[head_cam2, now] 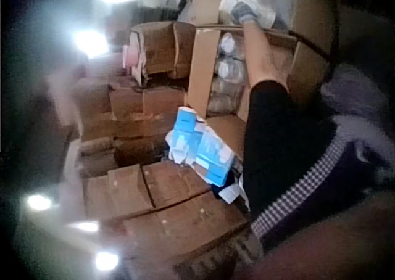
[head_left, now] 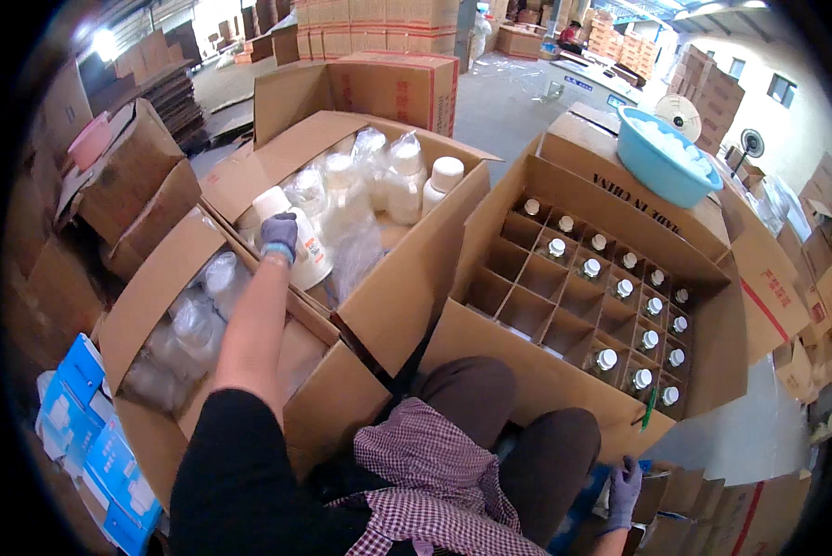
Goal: The person assembles white plastic containers by inserting a lid into the body, wiping the rim with a green tool, and placing the unit into a plastic bag. The person then places the bagged container into a cardboard box.
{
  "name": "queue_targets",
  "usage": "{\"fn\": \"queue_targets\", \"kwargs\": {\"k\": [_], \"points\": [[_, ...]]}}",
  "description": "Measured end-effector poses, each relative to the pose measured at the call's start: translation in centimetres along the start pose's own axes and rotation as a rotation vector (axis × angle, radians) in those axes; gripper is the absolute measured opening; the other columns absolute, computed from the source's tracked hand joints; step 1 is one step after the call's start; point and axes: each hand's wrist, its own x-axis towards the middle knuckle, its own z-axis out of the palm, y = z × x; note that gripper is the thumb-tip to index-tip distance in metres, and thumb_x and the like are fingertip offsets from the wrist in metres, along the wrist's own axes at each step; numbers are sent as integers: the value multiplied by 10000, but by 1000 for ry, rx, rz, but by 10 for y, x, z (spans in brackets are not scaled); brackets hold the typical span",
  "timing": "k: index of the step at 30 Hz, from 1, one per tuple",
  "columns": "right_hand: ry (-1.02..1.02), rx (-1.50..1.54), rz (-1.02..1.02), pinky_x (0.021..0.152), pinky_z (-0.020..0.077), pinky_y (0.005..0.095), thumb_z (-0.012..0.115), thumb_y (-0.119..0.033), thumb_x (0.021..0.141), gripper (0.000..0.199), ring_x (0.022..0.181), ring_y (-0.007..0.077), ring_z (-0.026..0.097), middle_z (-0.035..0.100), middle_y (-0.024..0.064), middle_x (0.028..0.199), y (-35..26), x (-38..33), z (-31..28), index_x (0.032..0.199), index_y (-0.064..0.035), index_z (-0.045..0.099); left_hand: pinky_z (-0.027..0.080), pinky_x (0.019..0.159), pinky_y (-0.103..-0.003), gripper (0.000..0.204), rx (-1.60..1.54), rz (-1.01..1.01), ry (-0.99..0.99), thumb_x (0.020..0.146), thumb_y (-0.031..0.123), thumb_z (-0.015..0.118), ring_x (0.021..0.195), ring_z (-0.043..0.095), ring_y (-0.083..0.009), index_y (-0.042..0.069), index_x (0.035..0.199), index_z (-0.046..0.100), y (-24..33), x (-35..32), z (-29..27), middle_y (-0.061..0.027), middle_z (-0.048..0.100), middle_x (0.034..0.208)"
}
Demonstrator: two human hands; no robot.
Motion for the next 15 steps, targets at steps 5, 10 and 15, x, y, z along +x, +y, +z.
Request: {"fn": "queue_targets", "kwargs": {"k": [5, 10, 15], "points": [[238, 33, -154, 910, 500, 361, 656, -69, 884, 405, 1025, 243, 604, 605, 127, 1173, -89, -19, -44, 1283, -15, 613, 523, 723, -313, 345, -611, 458, -24, 815, 102, 714, 791, 644, -166, 89, 1159, 731, 201, -177, -27, -75, 660, 897], [-47, 728, -188, 912, 540, 340, 636, -56, 874, 653, 1117, 267, 603, 504, 144, 1358, -249, -62, -48, 1487, -79, 410, 496, 627, -358, 423, -35, 1129, -315, 784, 50, 688, 701, 594, -234, 133, 1198, 707, 322, -360, -96, -92, 569, 840], [-362, 866, -107, 996, 513, 393, 746, -206, 868, 843, 1264, 273, 510, 429, 183, 1441, -254, -92, 25, 1536, -70, 251, 500, 758, -434, 393, -99, 1692, -964, 850, 124, 662, 885, 618, -253, 230, 1228, 677, 305, -464, -87, -78, 615, 994]]}}
